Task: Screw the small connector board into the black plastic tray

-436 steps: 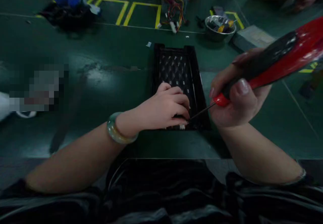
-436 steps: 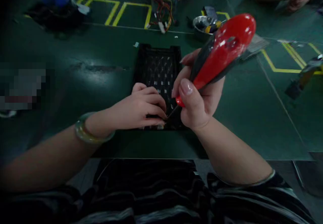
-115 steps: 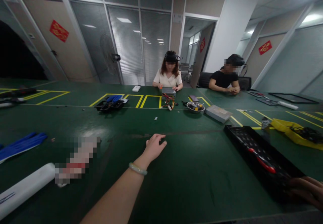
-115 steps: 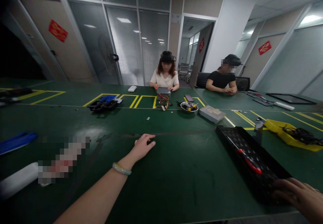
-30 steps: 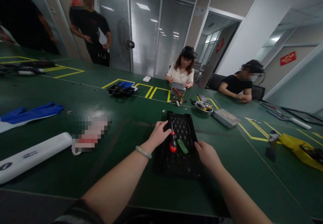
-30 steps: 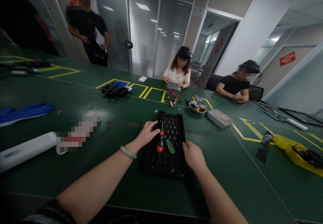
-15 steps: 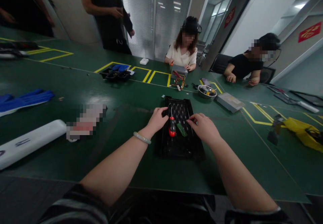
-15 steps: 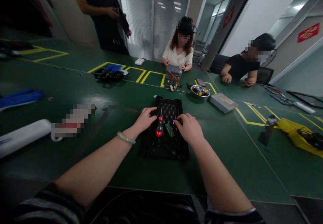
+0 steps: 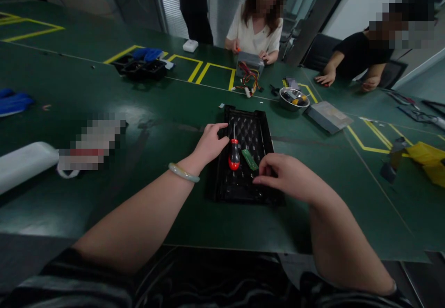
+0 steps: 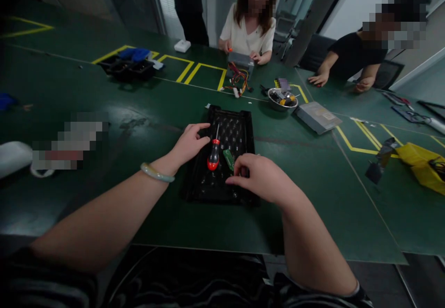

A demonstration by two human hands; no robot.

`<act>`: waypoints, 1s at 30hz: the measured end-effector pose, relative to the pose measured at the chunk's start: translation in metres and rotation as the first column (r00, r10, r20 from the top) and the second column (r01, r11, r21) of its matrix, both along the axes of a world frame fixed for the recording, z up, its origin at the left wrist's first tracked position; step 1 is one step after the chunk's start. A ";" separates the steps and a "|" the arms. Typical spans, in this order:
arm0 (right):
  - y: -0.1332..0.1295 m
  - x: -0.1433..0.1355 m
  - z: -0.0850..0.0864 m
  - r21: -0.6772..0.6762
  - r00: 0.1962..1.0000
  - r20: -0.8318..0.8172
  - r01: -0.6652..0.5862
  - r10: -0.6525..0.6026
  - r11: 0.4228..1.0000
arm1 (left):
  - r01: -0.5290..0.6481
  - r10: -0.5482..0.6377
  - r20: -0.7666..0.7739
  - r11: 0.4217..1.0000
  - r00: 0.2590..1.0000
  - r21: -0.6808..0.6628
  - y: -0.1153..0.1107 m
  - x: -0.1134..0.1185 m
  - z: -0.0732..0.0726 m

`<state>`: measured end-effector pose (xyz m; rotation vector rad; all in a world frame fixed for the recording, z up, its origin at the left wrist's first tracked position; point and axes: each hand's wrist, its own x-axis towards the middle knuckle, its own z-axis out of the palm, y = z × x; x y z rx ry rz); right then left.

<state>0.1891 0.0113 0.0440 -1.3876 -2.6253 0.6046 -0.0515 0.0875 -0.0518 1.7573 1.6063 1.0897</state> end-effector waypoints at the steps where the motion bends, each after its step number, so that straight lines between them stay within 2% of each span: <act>1: -0.004 0.002 0.004 -0.053 0.998 0.037 -0.042 0.044 0.998 | -0.004 0.004 -0.008 1.000 1.000 0.000 0.000 0.000 0.000; 3: -0.011 0.003 0.008 -0.074 0.989 0.124 -0.077 0.086 0.994 | -0.005 0.006 -0.021 1.000 1.000 0.004 0.000 0.000 0.000; 5: -0.018 0.001 0.006 -0.041 0.976 0.196 -0.092 0.098 0.995 | -0.004 0.004 -0.020 1.000 1.000 0.003 0.000 0.000 0.000; 8: -0.024 -0.003 0.003 -0.039 0.964 0.231 -0.127 0.133 0.991 | -0.005 0.005 -0.013 1.000 1.000 0.003 -0.001 0.000 0.000; 17: -0.025 -0.007 0.005 -0.100 0.977 0.198 -0.056 0.075 0.993 | 0.010 -0.010 -0.022 1.000 1.000 0.013 0.000 -0.001 -0.001; 20: -0.021 -0.006 0.007 -0.179 0.989 0.121 -0.065 0.088 0.982 | 0.014 -0.014 -0.020 1.000 1.000 0.008 -0.001 -0.001 -0.001; 22: -0.016 -0.003 0.007 -0.239 0.998 0.041 -0.041 0.053 0.970 | 0.016 -0.016 -0.021 1.000 1.000 0.015 -0.001 -0.001 -0.001; 24: -0.008 -0.001 0.003 -0.205 0.999 0.011 0.053 -0.052 0.977 | 0.017 -0.017 -0.020 1.000 1.000 0.010 -0.002 -0.001 -0.001; 26: 0.000 0.000 -0.004 -0.092 0.988 0.054 0.149 -0.145 0.984 | 0.019 -0.019 -0.015 1.000 1.000 0.003 -0.002 -0.001 -0.001; 28: 0.007 0.000 -0.013 -0.004 0.977 0.124 0.175 -0.173 0.985 | 0.022 -0.022 -0.013 1.000 1.000 0.004 -0.002 -0.001 -0.001; 30: 0.010 -0.001 -0.018 0.008 0.974 0.164 0.159 -0.158 0.987 | 0.020 -0.020 -0.014 1.000 1.000 0.010 -0.002 -0.001 0.000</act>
